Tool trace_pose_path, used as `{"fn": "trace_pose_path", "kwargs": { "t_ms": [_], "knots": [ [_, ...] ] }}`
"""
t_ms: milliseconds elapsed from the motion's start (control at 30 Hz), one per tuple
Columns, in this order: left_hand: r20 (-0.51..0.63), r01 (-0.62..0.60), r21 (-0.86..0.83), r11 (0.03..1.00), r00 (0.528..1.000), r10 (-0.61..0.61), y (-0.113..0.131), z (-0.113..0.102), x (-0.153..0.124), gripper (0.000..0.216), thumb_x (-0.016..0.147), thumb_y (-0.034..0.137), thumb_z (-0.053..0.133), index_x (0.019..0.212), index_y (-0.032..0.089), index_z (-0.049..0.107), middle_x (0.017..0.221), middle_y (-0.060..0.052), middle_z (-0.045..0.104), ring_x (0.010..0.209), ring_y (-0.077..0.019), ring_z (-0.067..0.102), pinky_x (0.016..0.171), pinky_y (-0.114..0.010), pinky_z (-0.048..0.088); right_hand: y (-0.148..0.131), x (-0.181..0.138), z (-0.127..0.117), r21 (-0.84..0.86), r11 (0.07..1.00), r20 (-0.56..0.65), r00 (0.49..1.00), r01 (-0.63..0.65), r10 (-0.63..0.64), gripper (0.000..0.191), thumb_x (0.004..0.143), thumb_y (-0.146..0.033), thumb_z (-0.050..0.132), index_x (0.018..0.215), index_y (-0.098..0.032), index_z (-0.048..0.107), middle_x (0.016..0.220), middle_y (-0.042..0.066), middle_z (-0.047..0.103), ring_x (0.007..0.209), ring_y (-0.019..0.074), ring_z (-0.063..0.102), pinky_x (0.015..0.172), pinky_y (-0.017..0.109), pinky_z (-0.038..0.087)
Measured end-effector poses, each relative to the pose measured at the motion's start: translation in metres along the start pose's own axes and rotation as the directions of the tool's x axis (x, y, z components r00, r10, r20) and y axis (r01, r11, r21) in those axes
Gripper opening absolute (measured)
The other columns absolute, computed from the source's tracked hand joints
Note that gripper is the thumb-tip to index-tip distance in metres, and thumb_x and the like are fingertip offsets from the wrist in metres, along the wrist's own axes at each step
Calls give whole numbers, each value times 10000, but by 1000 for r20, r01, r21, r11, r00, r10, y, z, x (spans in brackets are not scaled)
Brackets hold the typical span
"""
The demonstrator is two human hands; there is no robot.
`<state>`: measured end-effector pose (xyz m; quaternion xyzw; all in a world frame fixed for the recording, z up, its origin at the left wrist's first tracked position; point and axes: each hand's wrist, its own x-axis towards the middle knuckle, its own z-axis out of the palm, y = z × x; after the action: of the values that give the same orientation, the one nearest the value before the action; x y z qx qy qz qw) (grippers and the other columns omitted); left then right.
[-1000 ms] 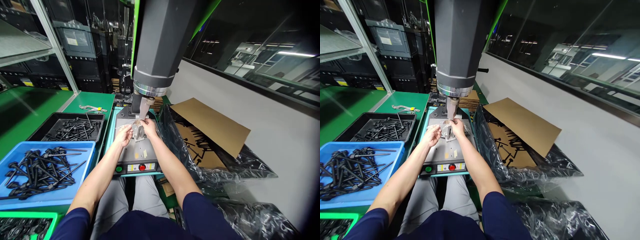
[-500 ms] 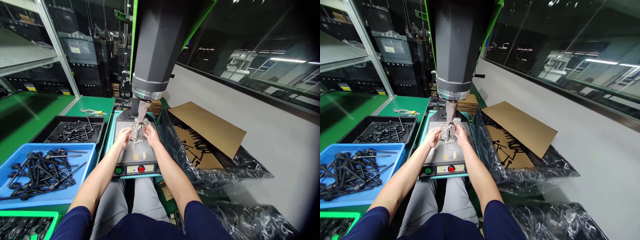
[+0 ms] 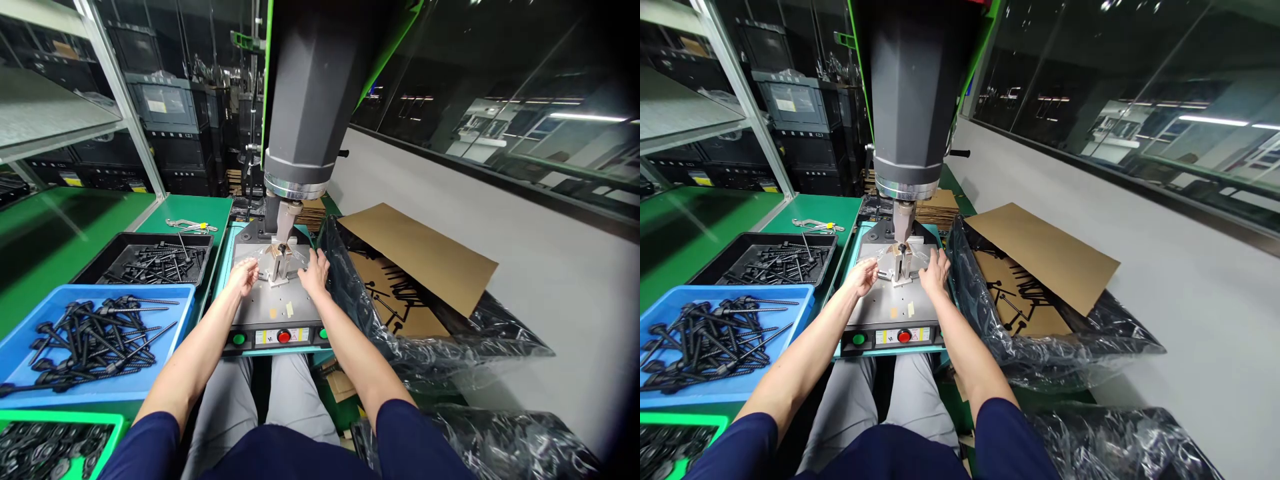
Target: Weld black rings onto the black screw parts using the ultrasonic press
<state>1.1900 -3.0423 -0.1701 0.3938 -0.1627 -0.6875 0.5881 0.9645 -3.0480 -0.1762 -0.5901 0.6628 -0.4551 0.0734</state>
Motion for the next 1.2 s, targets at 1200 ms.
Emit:
{"fn": "trace_pose_path", "kwargs": {
  "t_ms": [1200],
  "knots": [
    [153,-202,88,975,970,188,-47,22,-37,832,708,96,789,1432,239,405,654,55,632,518,-95,621,475,-166,458,75,54,-90,-299,846,74,895,441,-440,331,953,-251,436,1061,-170,738,1185,152,668,1238,277,496,1069,468,449]
  ]
}}
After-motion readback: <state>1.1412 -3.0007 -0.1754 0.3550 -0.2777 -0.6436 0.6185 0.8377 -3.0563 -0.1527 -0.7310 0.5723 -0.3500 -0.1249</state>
